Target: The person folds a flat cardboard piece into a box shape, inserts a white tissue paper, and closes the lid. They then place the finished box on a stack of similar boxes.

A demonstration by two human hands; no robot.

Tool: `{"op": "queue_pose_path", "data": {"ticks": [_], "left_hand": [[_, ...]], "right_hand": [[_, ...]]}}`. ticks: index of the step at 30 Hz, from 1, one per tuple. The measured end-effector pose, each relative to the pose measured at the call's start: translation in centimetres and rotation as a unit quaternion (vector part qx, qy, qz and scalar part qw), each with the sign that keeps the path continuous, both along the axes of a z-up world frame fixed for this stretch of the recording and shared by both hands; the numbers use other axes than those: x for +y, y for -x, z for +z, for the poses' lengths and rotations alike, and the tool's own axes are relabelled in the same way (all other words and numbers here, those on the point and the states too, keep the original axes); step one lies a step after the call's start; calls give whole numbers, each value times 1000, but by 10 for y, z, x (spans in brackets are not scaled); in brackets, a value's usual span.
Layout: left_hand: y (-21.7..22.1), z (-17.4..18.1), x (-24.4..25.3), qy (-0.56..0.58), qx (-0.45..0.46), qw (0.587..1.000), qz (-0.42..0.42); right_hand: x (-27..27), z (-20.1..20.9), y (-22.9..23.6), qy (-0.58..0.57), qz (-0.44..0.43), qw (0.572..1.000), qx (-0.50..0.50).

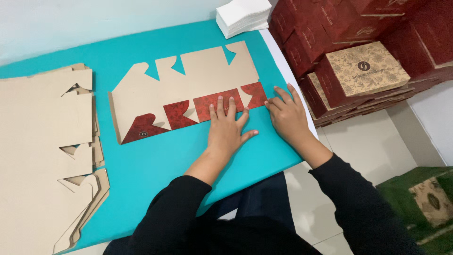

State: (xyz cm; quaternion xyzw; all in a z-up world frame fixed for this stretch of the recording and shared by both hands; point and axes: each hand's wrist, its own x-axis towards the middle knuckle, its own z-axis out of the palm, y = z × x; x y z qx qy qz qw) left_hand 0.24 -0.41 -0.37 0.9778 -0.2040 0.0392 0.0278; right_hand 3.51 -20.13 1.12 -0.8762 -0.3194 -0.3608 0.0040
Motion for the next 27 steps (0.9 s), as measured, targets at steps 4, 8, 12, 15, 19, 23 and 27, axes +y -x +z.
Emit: {"op": "queue_pose_path", "data": {"ticks": [4, 8, 12, 15, 19, 23, 27], "left_hand": [[1, -2, 1, -3, -2, 1000, 3], [5, 2, 2, -2, 18, 1000, 11], [6, 7, 4, -18, 55, 998, 8], [11, 6, 3, 7, 16, 1000, 8], [42, 25, 10, 2, 26, 1000, -4], [78, 25, 22, 55, -3, 998, -45], [109, 27, 38, 111, -36, 991, -58]], "right_hand": [[-1, -11, 1, -12, -16, 999, 25], [-7, -15, 4, -38, -27, 996, 75], [-20, -21, 2, -51, -35, 986, 155], [-24, 4, -8, -28, -59, 967, 246], [-21, 13, -29, -31, -40, 965, 256], [5, 25, -34, -57, 38, 950, 305], [34, 19, -39, -51, 131, 931, 338]]}}
